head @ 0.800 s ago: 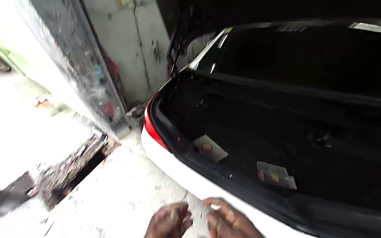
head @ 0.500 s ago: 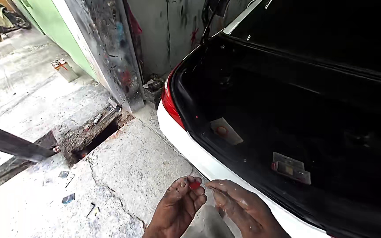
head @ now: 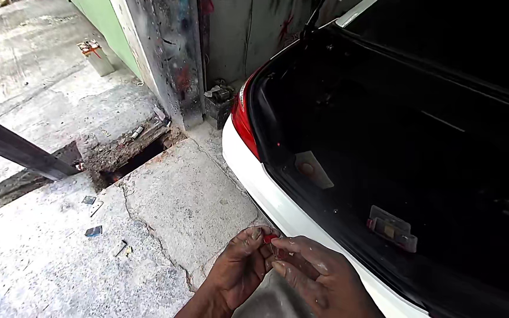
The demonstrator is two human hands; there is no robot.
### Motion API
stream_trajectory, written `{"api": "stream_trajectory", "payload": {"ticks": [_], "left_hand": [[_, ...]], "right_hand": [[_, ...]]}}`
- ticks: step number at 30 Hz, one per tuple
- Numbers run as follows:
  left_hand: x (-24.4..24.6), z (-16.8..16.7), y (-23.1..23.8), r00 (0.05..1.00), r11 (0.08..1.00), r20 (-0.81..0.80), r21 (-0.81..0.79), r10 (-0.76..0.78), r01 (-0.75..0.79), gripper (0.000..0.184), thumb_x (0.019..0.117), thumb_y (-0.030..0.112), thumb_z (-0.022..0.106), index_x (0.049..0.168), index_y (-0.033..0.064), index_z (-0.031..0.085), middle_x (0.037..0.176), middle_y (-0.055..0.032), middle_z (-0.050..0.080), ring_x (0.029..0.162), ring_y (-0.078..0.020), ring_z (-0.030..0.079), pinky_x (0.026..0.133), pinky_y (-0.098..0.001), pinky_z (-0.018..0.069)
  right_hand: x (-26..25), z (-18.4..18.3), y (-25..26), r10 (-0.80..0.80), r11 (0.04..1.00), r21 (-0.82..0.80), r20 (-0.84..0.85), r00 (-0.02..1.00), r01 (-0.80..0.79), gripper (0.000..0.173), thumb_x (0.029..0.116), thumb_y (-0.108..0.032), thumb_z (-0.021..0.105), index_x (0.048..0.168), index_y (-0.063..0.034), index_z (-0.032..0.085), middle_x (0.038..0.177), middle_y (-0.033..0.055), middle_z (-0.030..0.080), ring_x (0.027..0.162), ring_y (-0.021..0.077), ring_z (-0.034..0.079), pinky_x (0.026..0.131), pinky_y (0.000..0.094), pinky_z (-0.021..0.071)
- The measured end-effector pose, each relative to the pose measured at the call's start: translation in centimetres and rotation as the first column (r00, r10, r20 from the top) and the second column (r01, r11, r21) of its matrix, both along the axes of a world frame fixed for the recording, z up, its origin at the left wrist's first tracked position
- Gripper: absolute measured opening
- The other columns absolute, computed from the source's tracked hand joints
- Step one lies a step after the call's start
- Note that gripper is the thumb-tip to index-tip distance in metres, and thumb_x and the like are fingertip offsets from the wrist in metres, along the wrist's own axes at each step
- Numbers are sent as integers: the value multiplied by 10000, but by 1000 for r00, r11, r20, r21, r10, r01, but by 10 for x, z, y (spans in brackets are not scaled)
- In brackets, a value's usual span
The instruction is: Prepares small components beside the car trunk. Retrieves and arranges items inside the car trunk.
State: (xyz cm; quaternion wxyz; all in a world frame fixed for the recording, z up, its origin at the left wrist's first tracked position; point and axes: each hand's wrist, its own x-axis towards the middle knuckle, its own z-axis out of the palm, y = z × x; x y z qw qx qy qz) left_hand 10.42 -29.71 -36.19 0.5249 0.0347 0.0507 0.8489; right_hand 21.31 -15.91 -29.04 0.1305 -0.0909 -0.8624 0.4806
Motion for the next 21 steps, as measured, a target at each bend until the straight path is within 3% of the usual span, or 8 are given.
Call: {"api": "stream_trajectory", "payload": {"ticks": [5,21], "left_hand": [[2,0,-3,1000,1000,-26,-29,1,-2,170,983,133,665,1108,32,720,1128,-165,713,1033,-242,707,943,-391,569],[16,0,-4,1000,999,-1,-49,-13,13,166,989,121,656,1099,10,712,1088,-175,720,1012,-241,715,941,-391,571]], "right_hand": [[1,0,-2,22,1000,-22,16,1000,-22,334,945,-210,702,1247,-68,715,1120,26,736,962,67,709,825,229,616],[13,-3,-1,37,999,-10,32,999,-36,325,941,-225,698,1235,-90,727,1089,11,739,935,51,699,805,207,605]]}}
